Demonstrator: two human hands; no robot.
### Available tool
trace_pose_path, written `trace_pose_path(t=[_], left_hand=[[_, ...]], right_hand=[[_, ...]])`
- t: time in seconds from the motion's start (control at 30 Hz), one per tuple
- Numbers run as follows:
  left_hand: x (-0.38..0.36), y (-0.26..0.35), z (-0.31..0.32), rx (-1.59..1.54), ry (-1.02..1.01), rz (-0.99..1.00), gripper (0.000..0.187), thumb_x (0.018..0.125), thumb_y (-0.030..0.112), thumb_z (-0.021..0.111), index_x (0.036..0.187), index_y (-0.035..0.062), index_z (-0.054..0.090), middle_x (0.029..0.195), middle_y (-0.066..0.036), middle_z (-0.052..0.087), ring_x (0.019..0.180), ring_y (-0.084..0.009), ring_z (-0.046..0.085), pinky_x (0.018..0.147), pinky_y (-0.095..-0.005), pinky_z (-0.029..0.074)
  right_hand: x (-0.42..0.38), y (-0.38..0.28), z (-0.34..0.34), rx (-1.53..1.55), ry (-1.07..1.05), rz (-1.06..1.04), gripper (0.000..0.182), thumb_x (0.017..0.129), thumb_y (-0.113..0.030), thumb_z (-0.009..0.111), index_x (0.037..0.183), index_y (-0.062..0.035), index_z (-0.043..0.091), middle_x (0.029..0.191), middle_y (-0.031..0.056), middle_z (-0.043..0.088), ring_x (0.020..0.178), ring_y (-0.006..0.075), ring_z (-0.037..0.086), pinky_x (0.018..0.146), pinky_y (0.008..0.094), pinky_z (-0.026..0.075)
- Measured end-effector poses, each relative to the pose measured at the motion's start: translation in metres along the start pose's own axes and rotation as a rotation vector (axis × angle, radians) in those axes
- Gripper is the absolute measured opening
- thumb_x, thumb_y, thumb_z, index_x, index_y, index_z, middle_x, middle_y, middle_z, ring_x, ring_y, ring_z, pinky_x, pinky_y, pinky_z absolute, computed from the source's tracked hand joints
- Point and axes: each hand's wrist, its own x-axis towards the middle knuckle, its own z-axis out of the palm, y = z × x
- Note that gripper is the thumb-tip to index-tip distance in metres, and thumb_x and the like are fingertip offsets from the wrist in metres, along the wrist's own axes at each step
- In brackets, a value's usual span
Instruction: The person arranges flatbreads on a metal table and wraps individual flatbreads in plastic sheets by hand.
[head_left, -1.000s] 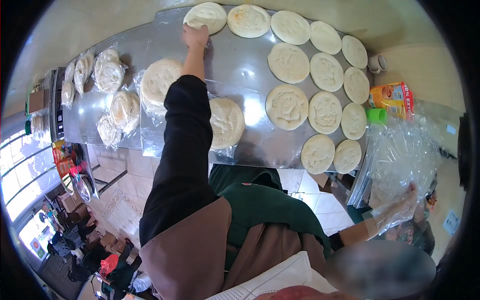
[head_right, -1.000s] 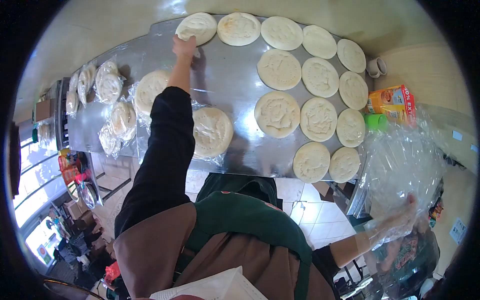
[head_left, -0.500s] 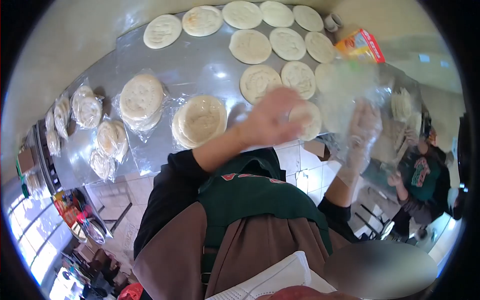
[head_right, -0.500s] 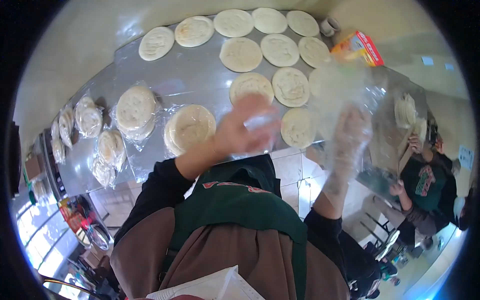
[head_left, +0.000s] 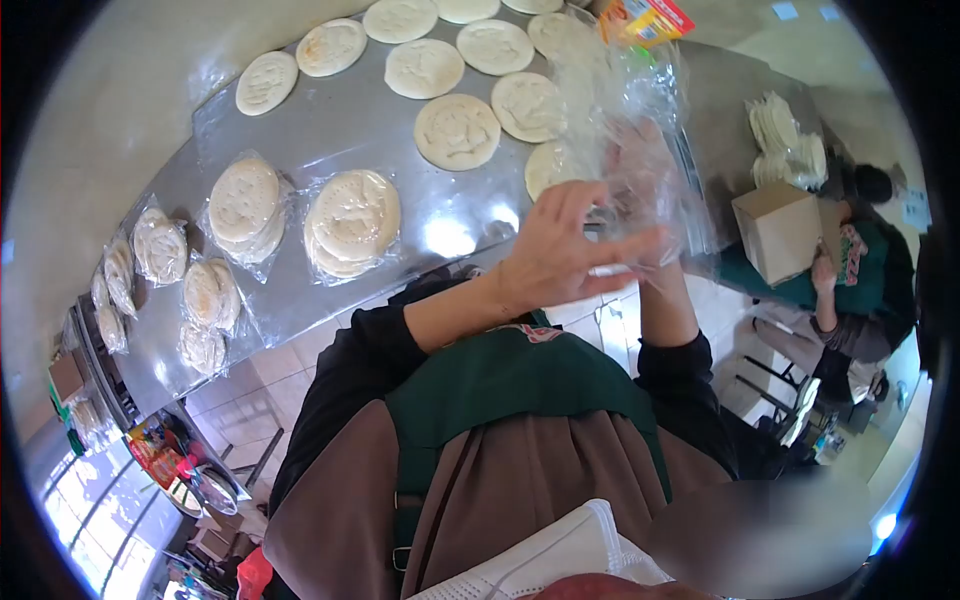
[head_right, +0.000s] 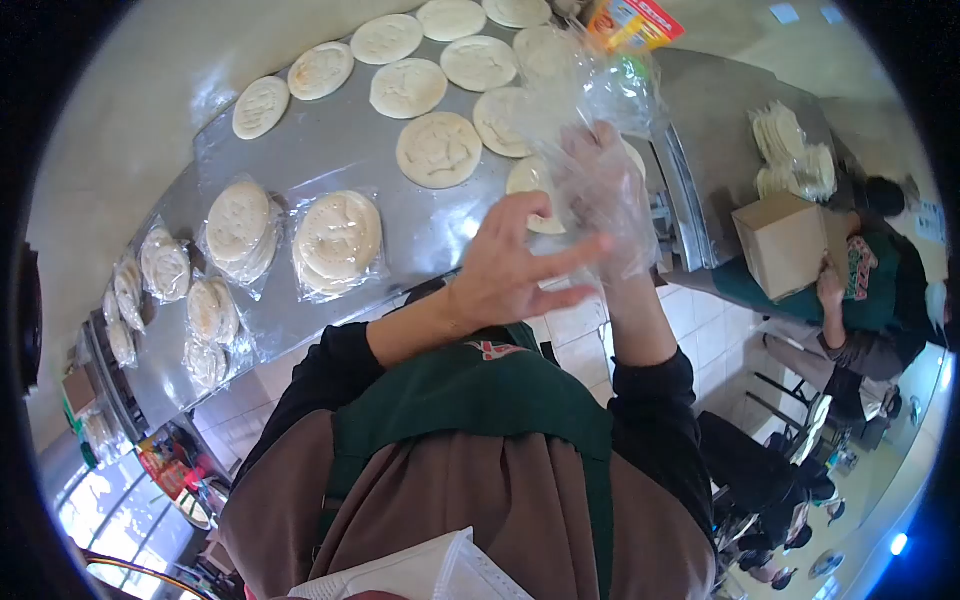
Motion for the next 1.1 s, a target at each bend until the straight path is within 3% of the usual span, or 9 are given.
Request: trace_pose_path(t=[0.17, 0.3, 0.4, 0.43, 0.5, 0.57, 0.73, 0.8, 1.1], left_hand=[[-0.029, 0.005, 0.028, -0.173, 0.162, -0.069, 0.057, 0.073, 0.009, 0.069, 0.121, -0.0007, 0.040, 0.091, -0.014, 0.052, 0.078, -0.0275, 0.057, 0.068, -0.0341, 0.048], [-0.056, -0.005, 0.021, -1.003, 0.565, -1.207, 0.055, 0.079, -0.001, 0.058, 0.127, 0.0050, 0.031, 0.090, -0.008, 0.054, 0.076, -0.0142, 0.055, 0.061, -0.0205, 0.044], [-0.094, -0.019, 0.016, -0.596, 0.854, -1.318, 0.052, 0.078, 0.000, 0.058, 0.124, 0.0057, 0.034, 0.095, -0.008, 0.053, 0.083, -0.0179, 0.055, 0.067, -0.0257, 0.045], [-0.095, -0.013, 0.016, -0.594, 0.860, -1.316, 0.052, 0.078, 0.000, 0.058, 0.124, 0.0057, 0.034, 0.095, -0.008, 0.053, 0.083, -0.0179, 0.055, 0.067, -0.0257, 0.045], [-0.096, 0.018, 0.010, 0.076, 0.572, -0.280, 0.054, 0.076, 0.003, 0.061, 0.123, 0.0051, 0.036, 0.101, -0.012, 0.051, 0.087, -0.0229, 0.051, 0.076, -0.0350, 0.043], [-0.066, 0.050, -0.013, 0.001, 0.065, 0.005, 0.055, 0.075, 0.012, 0.067, 0.123, 0.0059, 0.040, 0.108, -0.019, 0.048, 0.095, -0.0324, 0.049, 0.084, -0.0418, 0.040], [-0.063, 0.034, 0.026, -0.024, -0.037, -0.436, 0.084, 0.064, 0.032, 0.079, 0.131, 0.0056, 0.035, 0.123, -0.026, 0.036, 0.114, -0.0427, 0.040, 0.095, -0.0480, 0.037], [-0.075, 0.027, 0.028, -0.100, -0.023, -0.427, 0.087, 0.062, 0.033, 0.080, 0.132, 0.0058, 0.034, 0.124, -0.026, 0.034, 0.114, -0.0433, 0.039, 0.096, -0.0478, 0.036], [-0.120, -0.023, -0.027, 0.110, -0.054, -0.422, 0.087, 0.065, 0.047, 0.075, 0.131, 0.0050, 0.037, 0.123, -0.023, 0.039, 0.113, -0.0418, 0.040, 0.094, -0.0482, 0.036]], right_hand=[[-0.001, 0.016, -0.017, -0.584, 0.083, -0.153, 0.014, 0.086, -0.016, 0.057, 0.085, -0.0027, 0.061, 0.088, 0.0191, 0.060, 0.074, 0.0342, 0.060, 0.064, 0.0400, 0.049], [-0.002, 0.048, -0.032, -0.691, 0.317, -0.189, 0.012, 0.086, -0.013, 0.058, 0.081, -0.0026, 0.062, 0.080, 0.0204, 0.060, 0.068, 0.0376, 0.059, 0.058, 0.0422, 0.049], [-0.008, 0.063, -0.046, -0.750, 0.321, -0.259, 0.017, 0.088, -0.015, 0.055, 0.083, 0.0000, 0.060, 0.082, 0.0204, 0.059, 0.067, 0.0351, 0.059, 0.059, 0.0389, 0.050], [-0.011, 0.062, -0.048, -0.746, 0.321, -0.263, 0.017, 0.088, -0.015, 0.055, 0.083, 0.0000, 0.060, 0.082, 0.0204, 0.059, 0.067, 0.0351, 0.059, 0.059, 0.0389, 0.050], [-0.024, 0.055, -0.047, -0.720, 0.311, -0.258, 0.018, 0.087, -0.014, 0.057, 0.076, 0.0000, 0.058, 0.080, 0.0210, 0.060, 0.067, 0.0374, 0.058, 0.061, 0.0402, 0.050], [-0.034, 0.034, -0.047, -0.727, 0.208, -0.229, 0.016, 0.086, -0.012, 0.058, 0.076, 0.0001, 0.059, 0.079, 0.0200, 0.059, 0.068, 0.0363, 0.058, 0.062, 0.0396, 0.049], [-0.072, -0.019, -0.047, -0.522, -0.027, -0.222, 0.010, 0.085, -0.008, 0.059, 0.081, 0.0002, 0.062, 0.079, 0.0154, 0.061, 0.067, 0.0279, 0.060, 0.063, 0.0355, 0.049], [-0.087, -0.026, -0.041, 0.014, -0.180, 0.130, 0.011, 0.083, -0.011, 0.062, 0.088, -0.0010, 0.064, 0.083, 0.0106, 0.062, 0.075, 0.0193, 0.060, 0.069, 0.0307, 0.048], [-0.113, -0.006, 0.028, 0.065, -0.162, 0.221, 0.024, 0.077, -0.003, 0.064, 0.101, -0.0009, 0.059, 0.098, 0.0073, 0.062, 0.090, 0.0131, 0.055, 0.082, 0.0280, 0.044]])
